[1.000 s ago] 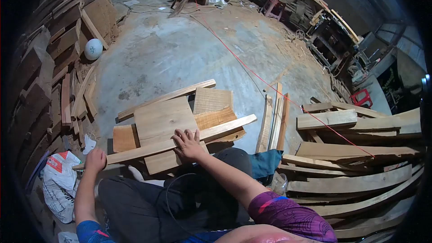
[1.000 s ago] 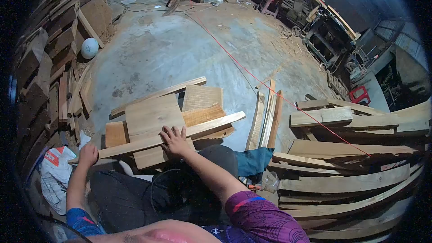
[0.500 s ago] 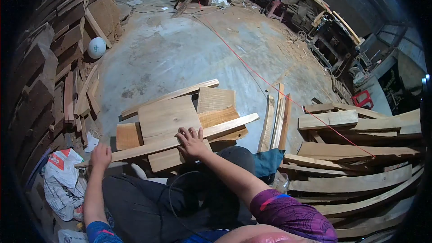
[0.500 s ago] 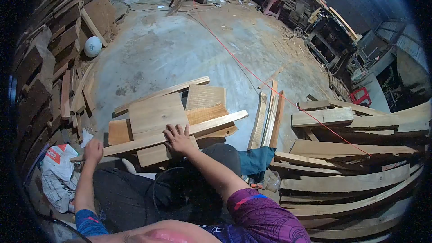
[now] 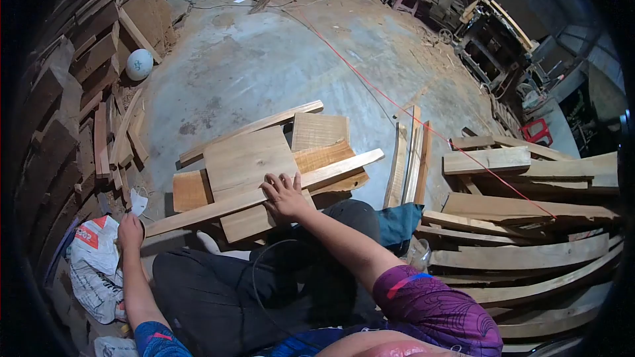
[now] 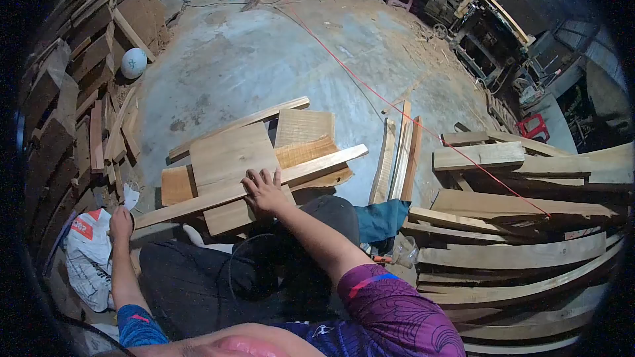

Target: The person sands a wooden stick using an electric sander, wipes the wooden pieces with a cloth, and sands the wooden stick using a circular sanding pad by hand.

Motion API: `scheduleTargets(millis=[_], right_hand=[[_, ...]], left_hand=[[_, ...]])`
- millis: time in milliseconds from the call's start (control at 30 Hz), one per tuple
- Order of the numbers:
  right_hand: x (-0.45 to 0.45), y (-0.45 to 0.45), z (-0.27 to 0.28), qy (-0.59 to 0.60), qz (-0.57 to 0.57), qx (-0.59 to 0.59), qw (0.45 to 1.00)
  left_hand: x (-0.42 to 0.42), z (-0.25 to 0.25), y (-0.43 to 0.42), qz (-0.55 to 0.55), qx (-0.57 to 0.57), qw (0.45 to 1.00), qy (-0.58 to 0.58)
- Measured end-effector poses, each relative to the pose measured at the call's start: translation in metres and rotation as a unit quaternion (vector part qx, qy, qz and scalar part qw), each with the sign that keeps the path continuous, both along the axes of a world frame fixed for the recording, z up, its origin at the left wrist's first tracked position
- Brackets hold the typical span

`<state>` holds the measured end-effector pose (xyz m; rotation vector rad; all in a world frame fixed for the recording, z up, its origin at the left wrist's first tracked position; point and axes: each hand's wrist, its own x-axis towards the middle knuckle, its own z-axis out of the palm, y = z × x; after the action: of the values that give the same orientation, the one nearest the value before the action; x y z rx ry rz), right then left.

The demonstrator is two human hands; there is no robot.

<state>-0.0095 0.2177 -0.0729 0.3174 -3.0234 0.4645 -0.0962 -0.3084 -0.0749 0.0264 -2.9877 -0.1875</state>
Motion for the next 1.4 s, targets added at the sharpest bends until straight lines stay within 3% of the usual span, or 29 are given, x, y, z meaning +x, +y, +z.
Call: scheduleTargets(millis=[67,167,233,333,467,567,667,733,933,1033,1133,1267,1400], right_hand=[[0.001,-0.001,0.001,-0.023,0.000,0.001,1.000],[0.000,-0.001,-0.001,-0.017,-0.002,0.002,1.000],[0.000,-0.001,0.000,-0.019,-0.002,0.006,1.000],[-0.001,0.000,0.000,-0.026,0.000,0.007,1.000],[-0.002,0.001,0.004,-0.033,0.001,0.005,0.999],[0.000,0.000,0.003,-0.012,0.001,0.006,1.000],[-0.001,0.001,-0.003,-0.002,0.001,0.001,1.000],[-0.001,0.001,-0.001,-0.017,0.000,0.001,1.000],[-0.001,0.001,0.003,-0.020,0.003,0.006,1.000],[0.001,0.000,0.008,-0.019,0.007,0.004,1.000],[0.004,-0.002,0.009,-0.002,0.009,0.008,1.000],[-0.001,-0.001,0.004,0.023,0.008,0.033,0.999],[0.002,-0.003,0.011,0.007,0.008,0.015,1.000]], left_hand=[[-0.010,-0.002,0.016,-0.090,0.009,0.996,-0.014],[-0.016,0.018,0.107,-0.122,-0.002,0.987,-0.106],[-0.019,0.018,0.161,-0.222,0.053,0.968,-0.101],[-0.008,0.013,0.246,-0.220,0.069,0.971,-0.065],[0.015,0.007,0.296,-0.280,0.088,0.956,0.018],[0.004,0.010,0.266,-0.271,0.041,0.961,-0.024],[-0.012,0.033,0.205,-0.354,-0.074,0.929,-0.077],[-0.029,0.009,0.148,-0.373,-0.108,0.915,-0.107],[-0.010,0.008,0.052,-0.198,-0.067,0.976,-0.059],[-0.002,0.008,0.032,-0.134,-0.037,0.990,-0.013],[-0.001,0.012,0.014,-0.088,-0.093,0.991,-0.042],[-0.002,0.009,0.013,-0.085,-0.138,0.986,-0.034],[0.005,-0.002,0.050,-0.155,-0.083,0.984,-0.017]])
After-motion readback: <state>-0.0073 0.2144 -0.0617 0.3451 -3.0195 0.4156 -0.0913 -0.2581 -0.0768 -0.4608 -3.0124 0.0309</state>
